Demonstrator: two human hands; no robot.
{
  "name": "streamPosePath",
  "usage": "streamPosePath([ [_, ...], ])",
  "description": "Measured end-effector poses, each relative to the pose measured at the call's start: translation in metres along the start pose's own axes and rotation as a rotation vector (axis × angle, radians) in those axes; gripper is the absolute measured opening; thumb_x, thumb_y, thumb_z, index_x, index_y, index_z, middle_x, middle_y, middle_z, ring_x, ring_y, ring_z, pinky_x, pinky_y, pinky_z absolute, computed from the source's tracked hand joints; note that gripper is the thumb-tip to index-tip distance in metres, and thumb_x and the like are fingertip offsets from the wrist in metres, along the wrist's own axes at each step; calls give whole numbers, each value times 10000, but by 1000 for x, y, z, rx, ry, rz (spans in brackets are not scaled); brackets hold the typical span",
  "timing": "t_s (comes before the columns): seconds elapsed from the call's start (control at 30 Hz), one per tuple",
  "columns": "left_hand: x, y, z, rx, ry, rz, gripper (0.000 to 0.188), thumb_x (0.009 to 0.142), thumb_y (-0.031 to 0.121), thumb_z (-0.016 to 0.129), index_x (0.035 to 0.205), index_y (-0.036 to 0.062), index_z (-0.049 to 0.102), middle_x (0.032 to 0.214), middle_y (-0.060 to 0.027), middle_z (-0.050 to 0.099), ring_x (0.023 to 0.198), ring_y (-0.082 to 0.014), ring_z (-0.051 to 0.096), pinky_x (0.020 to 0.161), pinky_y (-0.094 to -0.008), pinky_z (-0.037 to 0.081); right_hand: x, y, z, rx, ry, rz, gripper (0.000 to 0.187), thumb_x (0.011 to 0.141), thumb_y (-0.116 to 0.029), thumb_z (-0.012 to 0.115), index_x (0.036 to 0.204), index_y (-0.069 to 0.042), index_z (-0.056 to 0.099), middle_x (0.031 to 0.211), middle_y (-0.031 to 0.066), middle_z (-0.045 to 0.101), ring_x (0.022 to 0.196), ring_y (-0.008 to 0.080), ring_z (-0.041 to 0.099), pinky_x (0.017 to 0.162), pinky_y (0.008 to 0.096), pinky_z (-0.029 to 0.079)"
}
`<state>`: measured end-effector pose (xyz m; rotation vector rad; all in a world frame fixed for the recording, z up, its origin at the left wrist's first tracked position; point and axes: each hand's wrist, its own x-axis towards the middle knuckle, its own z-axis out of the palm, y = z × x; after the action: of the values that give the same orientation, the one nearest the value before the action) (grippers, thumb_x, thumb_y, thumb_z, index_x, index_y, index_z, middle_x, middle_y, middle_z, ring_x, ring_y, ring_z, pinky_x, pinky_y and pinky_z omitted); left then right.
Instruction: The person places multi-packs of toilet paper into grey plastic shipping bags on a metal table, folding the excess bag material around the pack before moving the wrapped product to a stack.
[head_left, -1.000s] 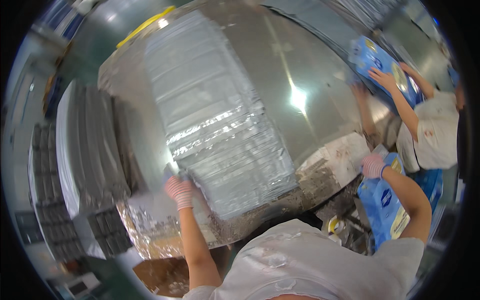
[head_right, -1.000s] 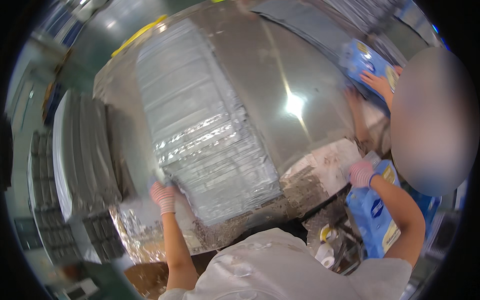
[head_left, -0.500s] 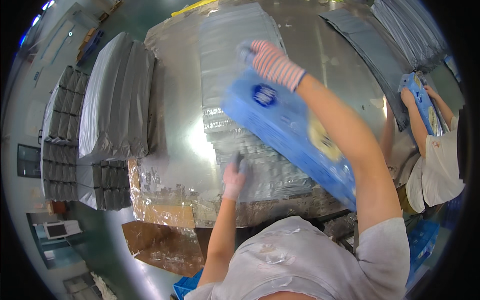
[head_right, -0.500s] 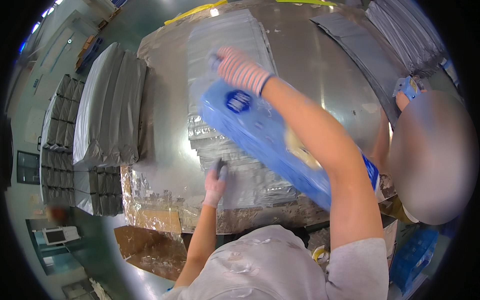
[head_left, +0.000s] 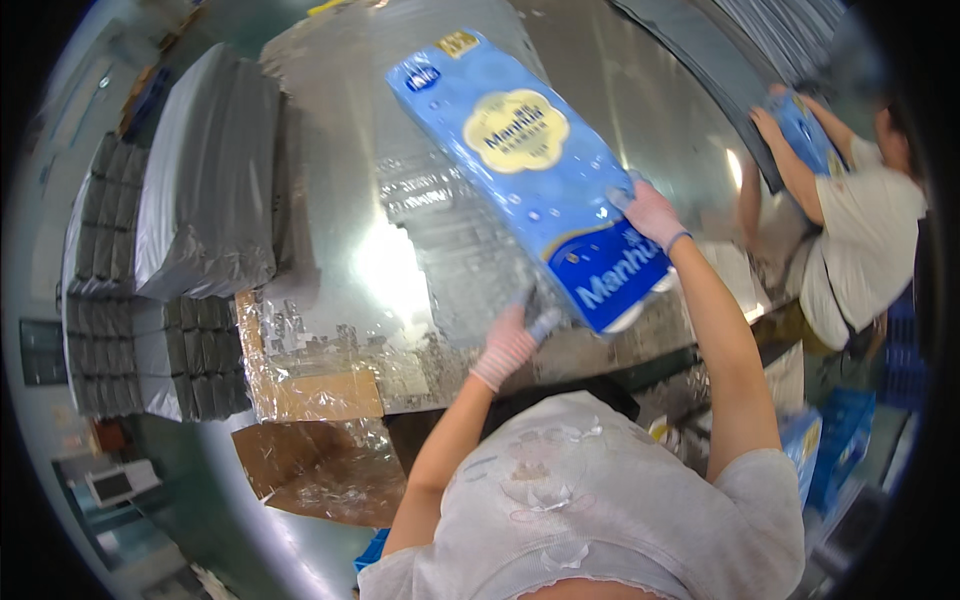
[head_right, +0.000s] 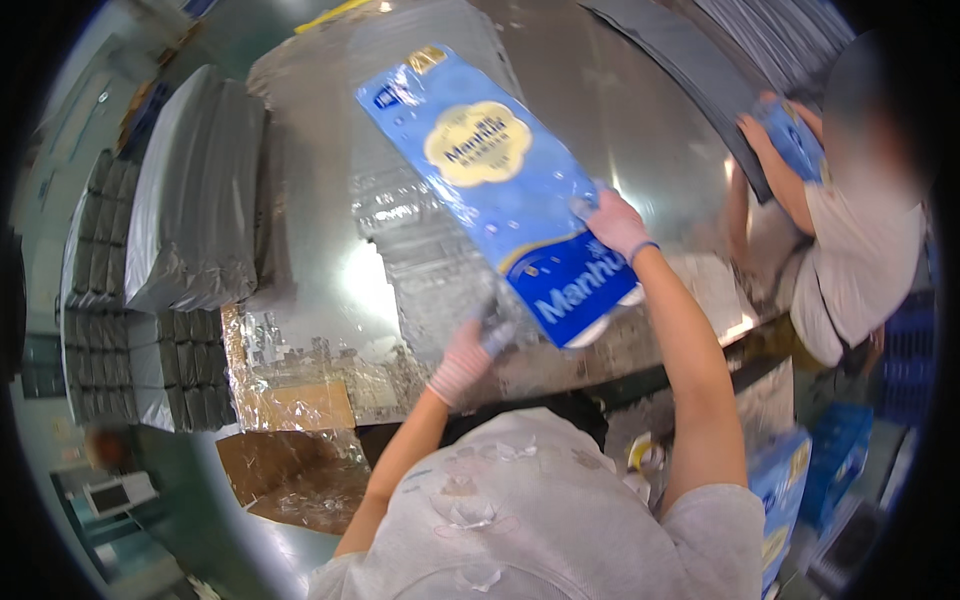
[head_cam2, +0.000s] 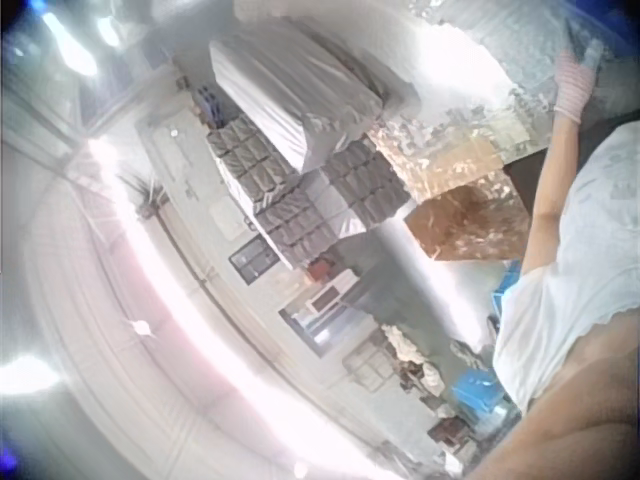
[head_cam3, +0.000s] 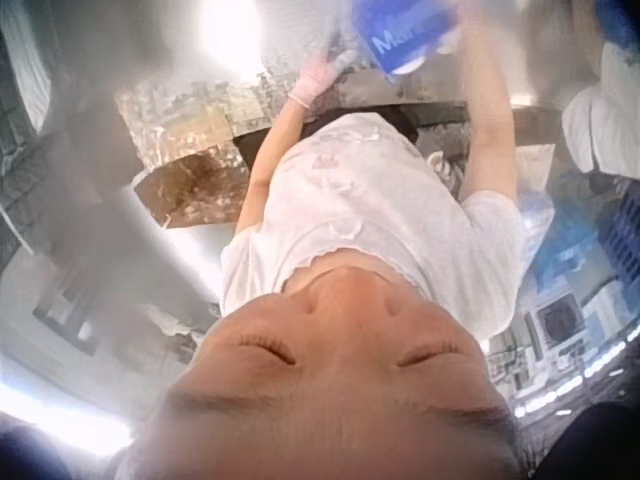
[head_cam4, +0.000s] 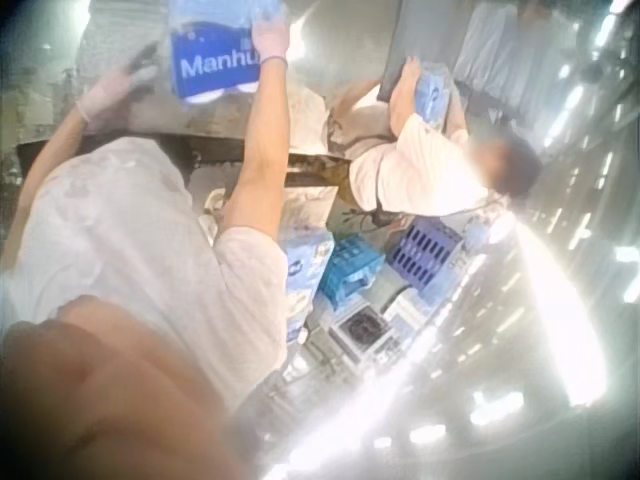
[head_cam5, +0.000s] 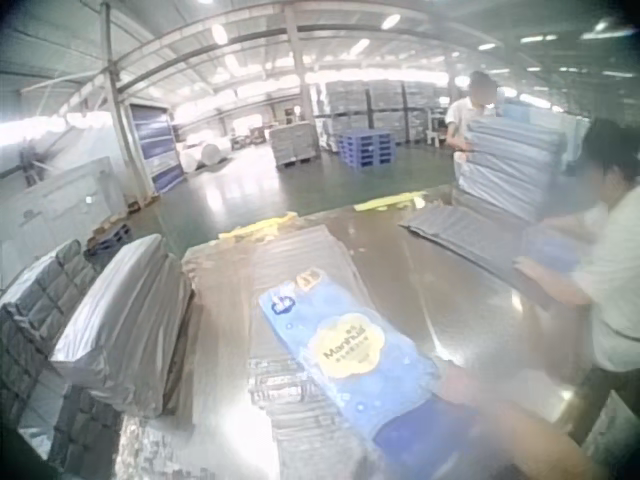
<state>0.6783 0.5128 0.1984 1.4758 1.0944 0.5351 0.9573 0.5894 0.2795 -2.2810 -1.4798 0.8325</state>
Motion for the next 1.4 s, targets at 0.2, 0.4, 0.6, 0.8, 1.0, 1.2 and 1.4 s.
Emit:
streamPosePath([
  [0.2,-7,-5,-26,9,225,-63,645,760,346,707,1191,-27,407,1029,-159,602,896,-217,582,793,-323,475,-32,0,67,121,-19,21,661,805,-507,548,1281,-69,411,1199,193,539,1113,330,511,943,362,389],
  [0.4,-54,-33,-82,120,227,-217,569,778,385,673,1099,-57,515,984,-168,624,872,-222,603,802,-309,476,-82,-30,106,301,6,-105,581,784,-418,622,1226,-72,472,1165,172,568,1092,301,530,924,364,399],
  [0.6,-140,-15,-93,237,158,-199,583,768,436,646,1085,-43,552,989,-201,631,921,-282,613,811,-356,468,-149,-16,139,328,-2,-103,488,767,-376,650,1101,-44,519,1023,175,605,976,319,567,839,375,438],
  [0.8,-172,-104,-116,-423,16,-394,456,847,385,594,1039,-28,567,885,-84,634,818,-164,582,728,-298,476,-145,33,145,837,-197,70,340,849,-268,599,1037,14,584,923,106,639,860,151,568,800,283,454],
  [1.0,-41,-65,-181,-437,465,-54,445,862,230,582,1211,-20,466,990,-81,582,859,-141,553,695,-264,495,-25,-44,64,380,-690,-268,249,818,-159,547,974,22,618,860,72,659,753,185,596,716,306,483],
  [1.2,88,-55,-215,-208,499,77,423,890,194,498,1255,-13,443,904,-103,624,805,-187,598,723,-294,501,155,-129,69,-584,15,-600,189,782,-194,539,828,-56,660,811,180,648,751,321,637,647,379,504],
  [1.4,168,-28,-230,979,427,36,241,826,120,477,1007,17,600,907,-197,636,838,-339,613,724,-398,487,261,-120,103,-510,99,-521,175,769,-171,531,815,-65,662,872,179,644,841,328,621,721,388,500],
])
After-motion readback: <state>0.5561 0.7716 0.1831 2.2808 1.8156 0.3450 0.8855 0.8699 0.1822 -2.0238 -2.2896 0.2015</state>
